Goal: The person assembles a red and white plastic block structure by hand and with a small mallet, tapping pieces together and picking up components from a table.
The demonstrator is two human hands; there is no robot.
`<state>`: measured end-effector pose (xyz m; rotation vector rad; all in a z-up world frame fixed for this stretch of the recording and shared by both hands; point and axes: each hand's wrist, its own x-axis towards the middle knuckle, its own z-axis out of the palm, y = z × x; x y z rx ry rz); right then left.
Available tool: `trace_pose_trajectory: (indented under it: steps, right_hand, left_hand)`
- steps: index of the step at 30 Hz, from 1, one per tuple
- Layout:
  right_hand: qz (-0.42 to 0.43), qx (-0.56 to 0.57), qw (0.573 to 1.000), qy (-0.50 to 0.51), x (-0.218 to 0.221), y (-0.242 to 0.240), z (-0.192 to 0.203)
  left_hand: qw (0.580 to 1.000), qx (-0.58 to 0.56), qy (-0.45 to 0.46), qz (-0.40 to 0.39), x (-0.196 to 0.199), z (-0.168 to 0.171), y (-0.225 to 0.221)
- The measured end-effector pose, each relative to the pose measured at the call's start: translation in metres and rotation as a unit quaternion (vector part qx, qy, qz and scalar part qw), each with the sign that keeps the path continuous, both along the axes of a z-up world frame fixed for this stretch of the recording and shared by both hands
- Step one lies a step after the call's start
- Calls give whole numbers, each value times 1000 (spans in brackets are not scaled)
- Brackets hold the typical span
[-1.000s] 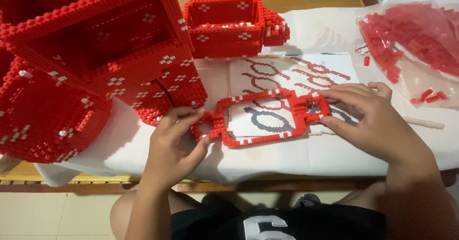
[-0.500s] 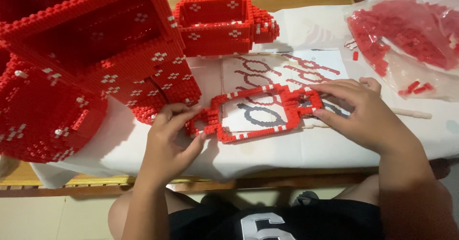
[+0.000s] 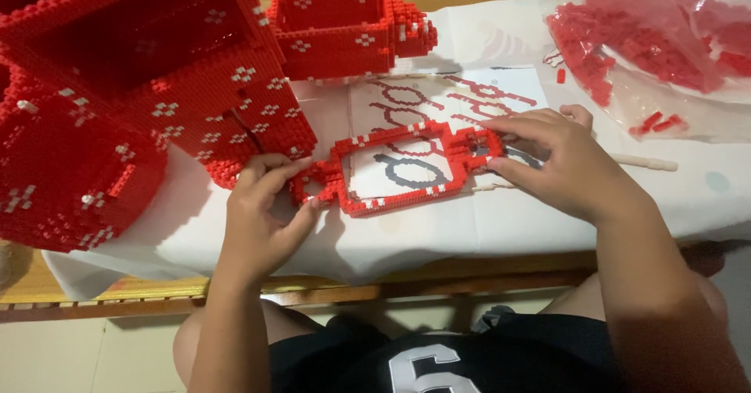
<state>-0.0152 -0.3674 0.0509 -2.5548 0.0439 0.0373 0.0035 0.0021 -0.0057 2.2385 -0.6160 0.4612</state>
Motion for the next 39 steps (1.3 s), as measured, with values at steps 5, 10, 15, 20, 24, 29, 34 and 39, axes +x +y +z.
trace_pose_trajectory:
  steps: [5,10,15,20,24,29,34,39]
  right_hand:
    - [-48,4,997,67,-7,17,24]
    - [-51,-11,991,124,-10,27,39]
    - [134,-32,990,-27,4,5,4]
    - [110,-22,994,13,1,13,19]
    - [111,9,994,11,1,15,23]
    - [232,-26,969,-86,21,-13,-8]
    - [190,22,980,-61,7,-1,11]
    - [206,37,976,-57,19,-8,8]
  left_hand:
    - [1000,18,15,-1,1,5,1]
    - [994,76,83,-6,1,28,0]
    - [988,114,99,-47,5,39,3]
    - [978,136,148,-49,5,55,0]
    - [981,139,120,-70,14,45,8]
    - [980,146,83,-103,16,38,13]
    - [988,93,93,-74,6,47,7]
    - [987,36,127,-91,13,39,12]
